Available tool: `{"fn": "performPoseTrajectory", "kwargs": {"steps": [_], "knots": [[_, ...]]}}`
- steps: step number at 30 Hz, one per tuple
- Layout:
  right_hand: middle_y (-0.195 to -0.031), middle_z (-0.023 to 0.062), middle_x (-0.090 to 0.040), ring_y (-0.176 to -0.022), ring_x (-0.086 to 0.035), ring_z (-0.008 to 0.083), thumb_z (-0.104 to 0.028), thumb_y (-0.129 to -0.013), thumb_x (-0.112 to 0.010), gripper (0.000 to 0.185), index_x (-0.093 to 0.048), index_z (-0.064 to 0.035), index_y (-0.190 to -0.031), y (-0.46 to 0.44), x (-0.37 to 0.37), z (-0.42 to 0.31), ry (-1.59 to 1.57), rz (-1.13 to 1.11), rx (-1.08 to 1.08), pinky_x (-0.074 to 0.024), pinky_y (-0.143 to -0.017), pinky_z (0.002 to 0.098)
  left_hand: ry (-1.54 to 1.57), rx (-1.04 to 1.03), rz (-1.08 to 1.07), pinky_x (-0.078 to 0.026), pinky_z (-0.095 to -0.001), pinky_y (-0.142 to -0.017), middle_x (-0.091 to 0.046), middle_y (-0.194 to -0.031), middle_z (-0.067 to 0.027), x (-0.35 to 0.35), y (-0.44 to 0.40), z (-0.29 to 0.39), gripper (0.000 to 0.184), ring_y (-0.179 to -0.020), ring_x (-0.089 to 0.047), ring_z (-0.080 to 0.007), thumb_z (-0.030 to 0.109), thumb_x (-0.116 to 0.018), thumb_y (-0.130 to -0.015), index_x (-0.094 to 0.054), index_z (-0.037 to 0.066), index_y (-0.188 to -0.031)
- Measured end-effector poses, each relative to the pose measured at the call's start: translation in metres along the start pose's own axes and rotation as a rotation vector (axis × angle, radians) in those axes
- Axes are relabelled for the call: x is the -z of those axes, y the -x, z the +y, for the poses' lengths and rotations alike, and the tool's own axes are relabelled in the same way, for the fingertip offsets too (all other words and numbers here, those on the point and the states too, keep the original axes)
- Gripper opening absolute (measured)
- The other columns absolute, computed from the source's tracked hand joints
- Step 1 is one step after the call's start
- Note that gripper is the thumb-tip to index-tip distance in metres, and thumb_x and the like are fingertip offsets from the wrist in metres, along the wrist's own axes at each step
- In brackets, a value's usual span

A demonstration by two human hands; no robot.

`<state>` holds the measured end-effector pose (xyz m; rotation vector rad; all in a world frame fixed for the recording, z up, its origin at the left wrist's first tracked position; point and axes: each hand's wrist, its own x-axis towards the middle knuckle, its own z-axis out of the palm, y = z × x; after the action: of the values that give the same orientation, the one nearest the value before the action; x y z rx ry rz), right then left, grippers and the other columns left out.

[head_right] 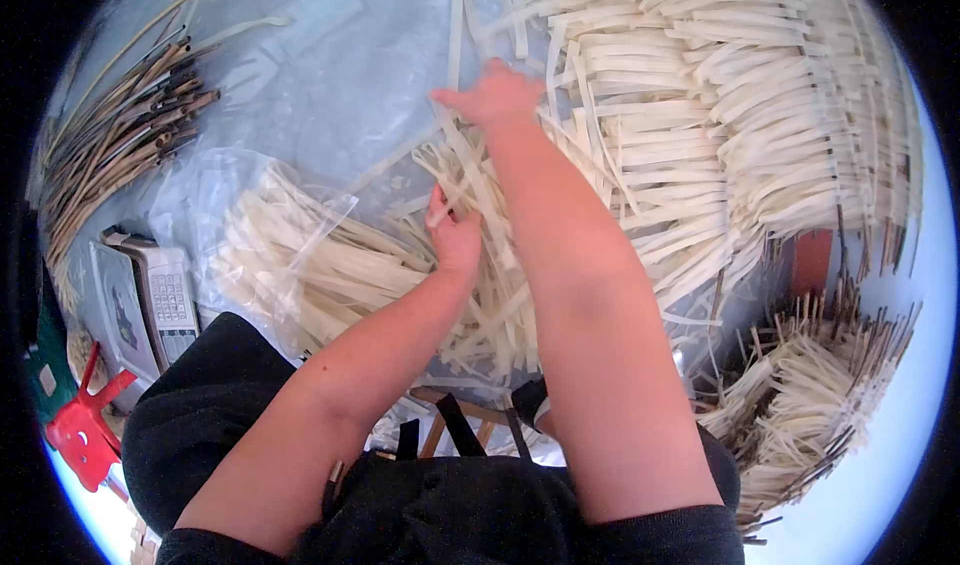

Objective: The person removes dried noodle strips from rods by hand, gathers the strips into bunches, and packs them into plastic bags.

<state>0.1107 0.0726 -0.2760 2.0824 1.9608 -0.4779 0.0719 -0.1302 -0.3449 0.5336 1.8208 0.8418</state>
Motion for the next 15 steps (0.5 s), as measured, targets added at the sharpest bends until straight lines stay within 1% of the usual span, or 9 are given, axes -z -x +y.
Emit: {"fn": "performPoseTrajectory", "kwargs": {"steps": [2,4,6,8,10,11,12,13,15], "knots": [[-0.104,0.0154,-0.067,-0.102,-0.063,0.0286,-0.067,-0.064,-0.068,0.091,-0.053,0.0033,-0.119,-0.001,0.001,-0.028,-0.059,-0.108,0.014,-0.0434,-0.09,0.0448,-0.037,0.034,0.027,-0.04,-0.0422,-0.1,-0.041,-0.125,-0.0168,0.002,0.006,0.015,0.073,-0.115,-0.049,-0.0345,0.013,-0.065,-0.077,-0.033,0.013,-0.143],[-0.102,0.0136,-0.068,-0.101,-0.064,0.0275,-0.065,-0.065,-0.069,0.084,-0.056,0.0011,-0.116,-0.003,-0.013,-0.044,-0.01,-0.085,0.039,-0.0432,-0.09,0.0434,-0.073,0.066,0.053,-0.039,-0.0422,-0.101,-0.041,-0.125,-0.0174,0.001,0.01,0.015,0.073,-0.116,-0.048,-0.0357,0.016,-0.066,-0.078,-0.033,0.013,-0.142],[-0.101,0.0118,-0.068,-0.099,-0.064,0.0265,-0.062,-0.066,-0.07,0.078,-0.058,-0.0012,-0.113,-0.008,-0.025,-0.054,0.037,-0.058,0.061,-0.043,-0.09,0.0421,-0.125,-0.083,0.122,-0.038,-0.0432,-0.101,-0.042,-0.125,-0.0193,-0.003,0.007,0.0,0.075,-0.118,-0.045,-0.0382,0.018,-0.067,-0.078,-0.031,0.012,-0.143],[-0.107,0.0063,-0.068,-0.103,-0.063,0.0247,-0.046,-0.071,-0.072,0.051,-0.065,-0.0105,-0.107,-0.013,-0.035,-0.06,-0.163,-0.204,0.013,-0.0403,-0.09,0.0431,-0.129,-0.13,0.098,-0.037,-0.0436,-0.101,-0.041,-0.126,-0.0198,-0.008,0.002,-0.02,0.076,-0.119,-0.045,-0.0389,0.018,-0.067,-0.078,-0.03,0.011,-0.143],[-0.106,0.0074,-0.068,-0.102,-0.063,0.0259,-0.043,-0.074,-0.069,0.044,-0.066,-0.0114,-0.105,-0.015,-0.038,-0.058,-0.152,-0.256,0.071,-0.0421,-0.089,0.0429,-0.129,-0.176,0.075,-0.037,-0.0441,-0.102,-0.041,-0.127,-0.0203,-0.004,0.004,-0.014,0.077,-0.119,-0.044,-0.0396,0.018,-0.067,-0.077,-0.029,0.009,-0.143],[-0.105,0.0086,-0.068,-0.101,-0.063,0.0271,-0.04,-0.076,-0.066,0.038,-0.067,-0.0123,-0.102,-0.017,-0.04,-0.057,-0.142,-0.306,0.131,-0.0438,-0.088,0.0427,-0.119,-0.121,0.07,-0.037,-0.0441,-0.102,-0.041,-0.127,-0.0204,0.0,0.009,-0.002,0.078,-0.119,-0.044,-0.0393,0.017,-0.068,-0.077,-0.029,0.008,-0.144],[-0.105,0.0086,-0.068,-0.101,-0.063,0.0271,-0.04,-0.076,-0.066,0.038,-0.067,-0.0123,-0.102,-0.018,-0.039,-0.054,-0.141,-0.309,0.13,-0.0438,-0.088,0.0427,-0.109,-0.065,0.064,-0.037,-0.0442,-0.101,-0.041,-0.127,-0.0204,0.004,0.013,0.005,0.079,-0.119,-0.044,-0.039,0.017,-0.069,-0.077,-0.028,0.007,-0.144],[-0.101,0.0095,-0.068,-0.098,-0.063,0.0275,-0.045,-0.078,-0.065,0.04,-0.068,-0.0115,-0.098,-0.019,-0.037,-0.048,-0.193,-0.198,0.18,-0.0467,-0.084,0.042,-0.11,-0.059,0.06,-0.037,-0.0442,-0.101,-0.041,-0.127,-0.0204,0.005,0.014,-0.001,0.079,-0.119,-0.044,-0.039,0.017,-0.069,-0.077,-0.028,0.007,-0.144],[-0.096,0.0104,-0.069,-0.096,-0.064,0.0279,-0.05,-0.079,-0.063,0.043,-0.07,-0.0108,-0.095,-0.023,-0.023,-0.037,-0.239,-0.078,0.232,-0.0497,-0.08,0.0413,-0.148,-0.19,0.001,-0.037,-0.044,-0.101,-0.041,-0.127,-0.02,0.008,0.009,-0.014,0.079,-0.118,-0.044,-0.038,0.016,-0.069,-0.077,-0.029,0.008,-0.144]]}}
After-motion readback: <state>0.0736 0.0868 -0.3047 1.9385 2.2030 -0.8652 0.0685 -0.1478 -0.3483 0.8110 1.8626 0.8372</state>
